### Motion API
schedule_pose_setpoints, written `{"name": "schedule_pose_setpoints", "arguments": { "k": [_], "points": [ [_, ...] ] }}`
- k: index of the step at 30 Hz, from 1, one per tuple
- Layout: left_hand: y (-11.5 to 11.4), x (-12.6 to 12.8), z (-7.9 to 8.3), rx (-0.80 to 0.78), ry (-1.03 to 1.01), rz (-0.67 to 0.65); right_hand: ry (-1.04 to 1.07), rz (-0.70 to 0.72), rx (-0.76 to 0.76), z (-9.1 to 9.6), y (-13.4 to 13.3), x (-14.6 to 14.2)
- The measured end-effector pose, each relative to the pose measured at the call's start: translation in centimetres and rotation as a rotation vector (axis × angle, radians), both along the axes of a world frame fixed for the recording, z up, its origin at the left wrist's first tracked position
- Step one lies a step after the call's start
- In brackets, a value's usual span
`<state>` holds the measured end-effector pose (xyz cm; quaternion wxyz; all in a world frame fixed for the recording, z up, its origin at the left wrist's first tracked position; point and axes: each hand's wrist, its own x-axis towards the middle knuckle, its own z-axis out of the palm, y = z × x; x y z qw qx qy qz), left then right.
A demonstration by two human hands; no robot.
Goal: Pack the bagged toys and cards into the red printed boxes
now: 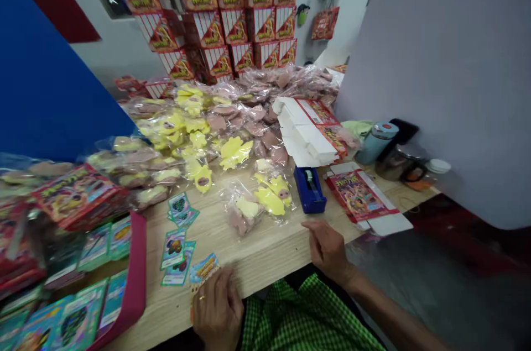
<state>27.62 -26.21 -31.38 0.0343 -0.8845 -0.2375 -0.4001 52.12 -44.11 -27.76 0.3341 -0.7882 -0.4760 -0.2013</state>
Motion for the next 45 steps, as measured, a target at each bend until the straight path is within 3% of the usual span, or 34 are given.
{"name": "schedule_pose_setpoints", "arguments": {
  "k": [3, 5, 7, 9, 13, 18, 21, 23, 26, 28, 31, 33, 34, 36, 38, 42, 45],
  "points": [
    [-0.1, 0.1, -0.5, -0.05, -0.001, 0.038, -0.012, -0.292, -0.052, 1.9, -1.1, 2.7],
    [-0.3, 0.3, -0.6, -0.065, 0.002, 0.065, 0.064, -0.579, -0.318, 3.4, -1.7, 4.8],
    [-0.4, 0.4, -0.3, -0.066, 0.017, 0.074, 0.182, -0.747, -0.633, 4.5, -2.1, 6.5],
    [-0.3, 0.6, 0.6, -0.092, 0.029, 0.059, 0.248, -0.732, -0.793, 5.0, -2.5, 7.4],
    [0.9, 2.6, 4.3, -0.289, -0.091, -0.081, 0.233, -0.593, -0.843, 5.4, -3.4, 7.3],
    [5.1, 10.2, 10.6, -0.4, -0.164, -0.158, 0.24, -0.5, -0.877, 7.3, -4.4, 8.0],
    [6.9, 15.1, 13.6, -0.521, -0.108, -0.173, 0.169, -0.609, -0.816, 9.3, -4.9, 9.1],
    [6.6, 16.9, 15.1, -0.59, -0.063, -0.214, 0.083, -0.718, -0.753, 11.0, -5.8, 9.8],
    [3.1, 17.2, 16.1, -0.792, -0.073, -0.288, -0.031, -0.788, -0.641, 13.7, -8.1, 9.8],
    [-0.4, 16.5, 15.8, -1.085, -0.08, -0.399, -0.175, -0.736, -0.501, 15.2, -9.2, 8.3],
    [-5.2, 15.7, 14.0, -1.62, -0.183, -0.692, -0.326, -0.452, -0.248, 15.5, -8.7, 3.7],
    [-7.0, 15.5, 12.4, -1.866, -0.338, -0.837, -0.256, -0.035, -0.158, 14.3, -7.0, 0.1],
    [-7.4, 15.4, 11.7, -1.939, -0.398, -0.854, -0.207, 0.104, -0.133, 13.6, -6.0, -1.4],
    [-7.2, 14.8, 10.8, -2.013, -0.429, -0.84, -0.117, 0.297, -0.079, 12.4, -4.0, -3.4],
    [-6.4, 13.7, 10.6, -2.022, -0.357, -0.883, 0.002, 0.383, -0.051, 12.3, -2.5, -3.8],
    [-5.2, 10.6, 11.3, -1.989, -0.199, -1.034, 0.215, 0.503, -0.109, 14.6, -0.7, -2.2],
    [-4.8, 8.4, 11.7, -1.966, -0.21, -0.94, 0.384, 0.639, -0.119, 15.4, 0.1, -1.4]
  ]
}}
